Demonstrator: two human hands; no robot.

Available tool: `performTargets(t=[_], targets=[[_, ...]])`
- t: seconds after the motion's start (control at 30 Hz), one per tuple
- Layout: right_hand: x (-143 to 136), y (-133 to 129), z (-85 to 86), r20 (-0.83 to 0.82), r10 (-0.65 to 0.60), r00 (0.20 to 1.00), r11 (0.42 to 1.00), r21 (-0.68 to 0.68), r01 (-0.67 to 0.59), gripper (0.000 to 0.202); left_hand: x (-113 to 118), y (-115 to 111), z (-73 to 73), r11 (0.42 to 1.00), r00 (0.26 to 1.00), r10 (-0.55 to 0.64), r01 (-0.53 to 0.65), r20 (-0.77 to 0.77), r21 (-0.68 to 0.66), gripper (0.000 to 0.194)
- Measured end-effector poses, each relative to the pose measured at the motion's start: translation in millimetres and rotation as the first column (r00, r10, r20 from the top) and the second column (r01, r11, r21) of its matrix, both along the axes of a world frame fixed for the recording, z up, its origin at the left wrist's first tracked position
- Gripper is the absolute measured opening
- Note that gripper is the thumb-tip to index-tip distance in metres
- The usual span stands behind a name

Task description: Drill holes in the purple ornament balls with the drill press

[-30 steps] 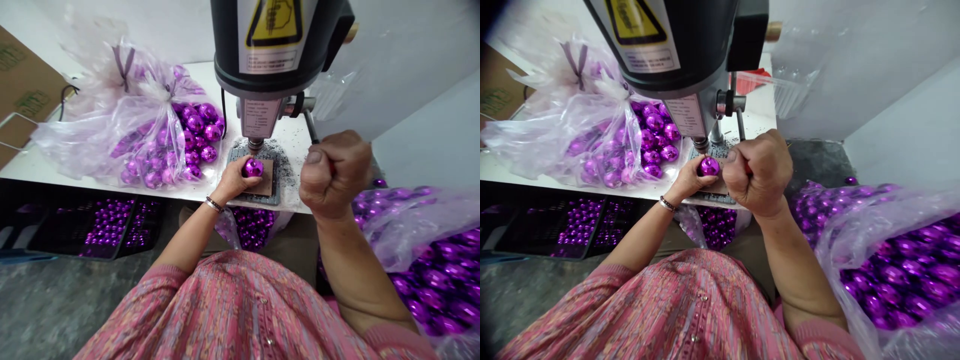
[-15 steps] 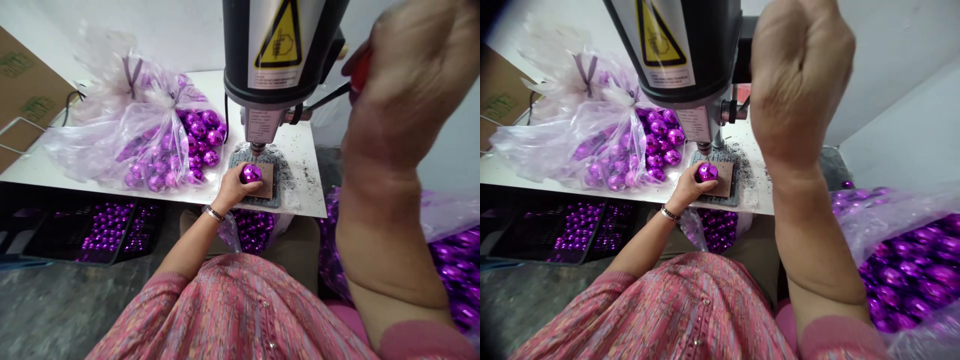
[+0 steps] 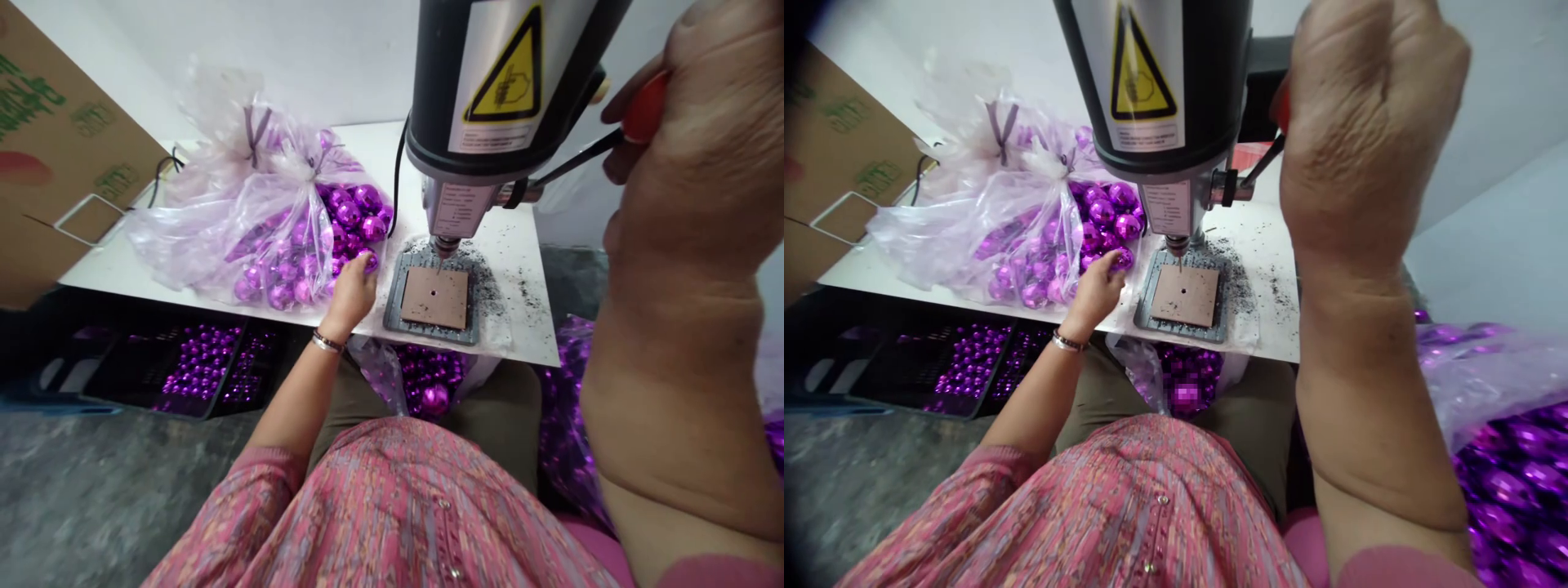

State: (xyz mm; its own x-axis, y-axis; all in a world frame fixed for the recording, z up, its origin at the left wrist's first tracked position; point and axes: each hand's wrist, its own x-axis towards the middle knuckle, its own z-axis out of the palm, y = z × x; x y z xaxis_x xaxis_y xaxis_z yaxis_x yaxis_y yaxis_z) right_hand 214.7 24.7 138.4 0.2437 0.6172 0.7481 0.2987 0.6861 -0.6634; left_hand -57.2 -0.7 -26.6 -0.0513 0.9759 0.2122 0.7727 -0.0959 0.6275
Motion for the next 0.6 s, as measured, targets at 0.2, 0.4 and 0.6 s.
performTargets(t=[0.2, 0.4, 0.6], targets=[[-8.2, -13.7, 8.4, 0.145, -0.118, 0.982, 0.989, -0.074, 0.130, 0.032, -11.9, 39.8, 3.2, 0.987, 0.969, 0.081, -0.111, -0.235, -0.117, 0.069], [-10.4, -23.6, 8.9, 0.188, -0.143, 0.972, 0.977, -0.127, 0.168, 0.030, -11.5, 38.2, 3.6, 0.986, 0.964, 0.014, -0.057, -0.265, -0.158, 0.064], [-15.0, -22.1, 3.8, 0.058, -0.055, 0.997, 0.995, -0.080, 0.059, 0.032, -15.1, 9.5, 3.9, 0.966, 0.920, -0.145, 0.211, 0.365, -0.150, 0.067]])
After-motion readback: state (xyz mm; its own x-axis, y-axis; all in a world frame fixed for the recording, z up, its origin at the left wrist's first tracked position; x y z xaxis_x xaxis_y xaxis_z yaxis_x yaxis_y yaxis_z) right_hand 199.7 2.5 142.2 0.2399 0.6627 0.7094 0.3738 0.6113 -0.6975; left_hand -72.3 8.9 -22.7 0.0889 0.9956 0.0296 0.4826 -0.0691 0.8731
